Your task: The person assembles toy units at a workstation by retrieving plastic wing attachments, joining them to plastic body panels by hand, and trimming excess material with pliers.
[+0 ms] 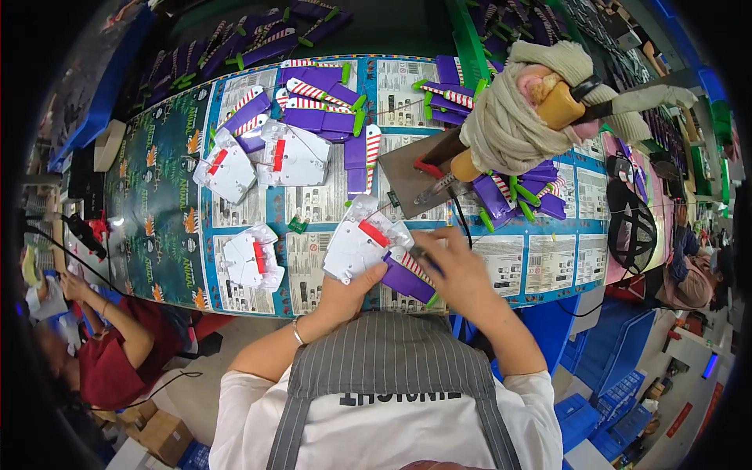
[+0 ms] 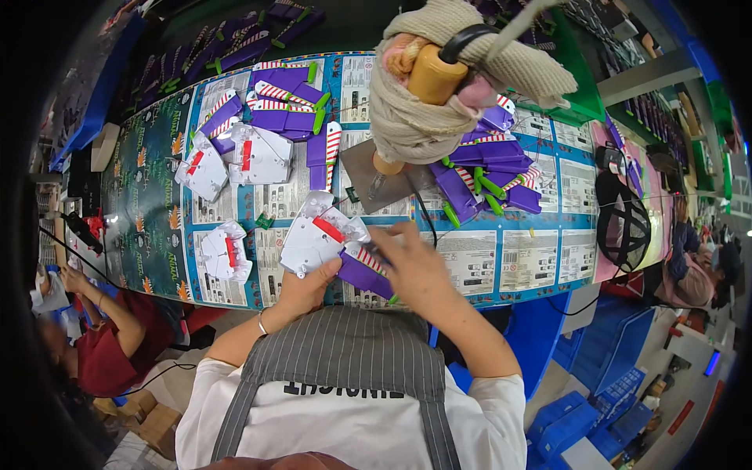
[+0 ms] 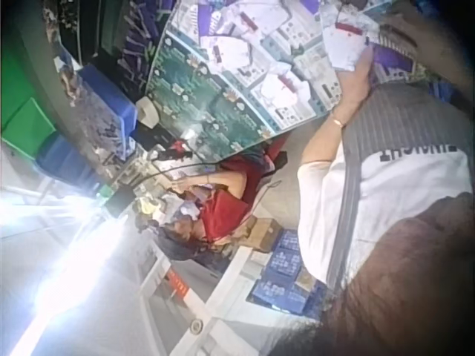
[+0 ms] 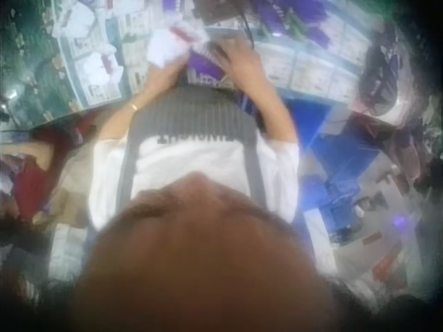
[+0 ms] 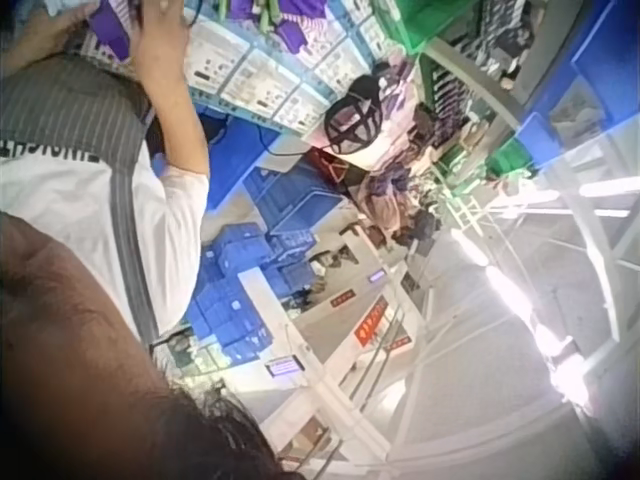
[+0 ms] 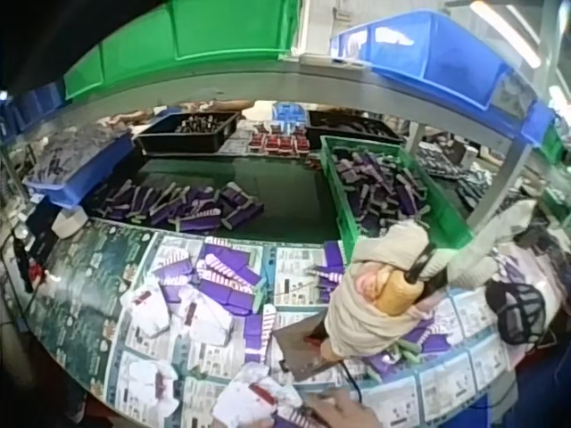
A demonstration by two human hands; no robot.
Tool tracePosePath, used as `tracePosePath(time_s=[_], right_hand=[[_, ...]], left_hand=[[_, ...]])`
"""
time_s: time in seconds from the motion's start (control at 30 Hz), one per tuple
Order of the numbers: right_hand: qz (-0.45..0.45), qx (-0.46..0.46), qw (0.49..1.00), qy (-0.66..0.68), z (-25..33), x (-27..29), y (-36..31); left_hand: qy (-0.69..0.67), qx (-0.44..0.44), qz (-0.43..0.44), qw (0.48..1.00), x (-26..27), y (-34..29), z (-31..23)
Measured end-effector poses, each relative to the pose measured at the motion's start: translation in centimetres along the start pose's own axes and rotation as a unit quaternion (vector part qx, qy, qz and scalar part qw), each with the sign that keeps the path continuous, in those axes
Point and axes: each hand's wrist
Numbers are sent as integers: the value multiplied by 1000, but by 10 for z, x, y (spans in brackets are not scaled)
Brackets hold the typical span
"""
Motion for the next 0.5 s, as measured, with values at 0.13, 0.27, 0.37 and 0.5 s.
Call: tracePosePath(time_s=[0.13, 0.27, 0.37, 0.5], right_hand=[[15, -18, 996, -91, -16, 11, 10], [34, 18, 994, -102, -15, 0, 17], [59, 24, 989, -131, -17, -3, 21], [121, 19, 978, -171, -17, 3, 28]], left_hand=[[-11, 9, -10, 1000, 1, 0, -3], [-10, 2, 0, 1000, -2, 3, -6], [50, -6, 8, 999, 0, 5, -7], [49, -5, -1, 999, -4, 7, -11]])
Point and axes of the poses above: each hand's wrist, its own y-axis towards the middle knuckle, its own x-axis out of the back of the hand, z = x × y, and after that the axes turned 3 degrees about -y, right-handed
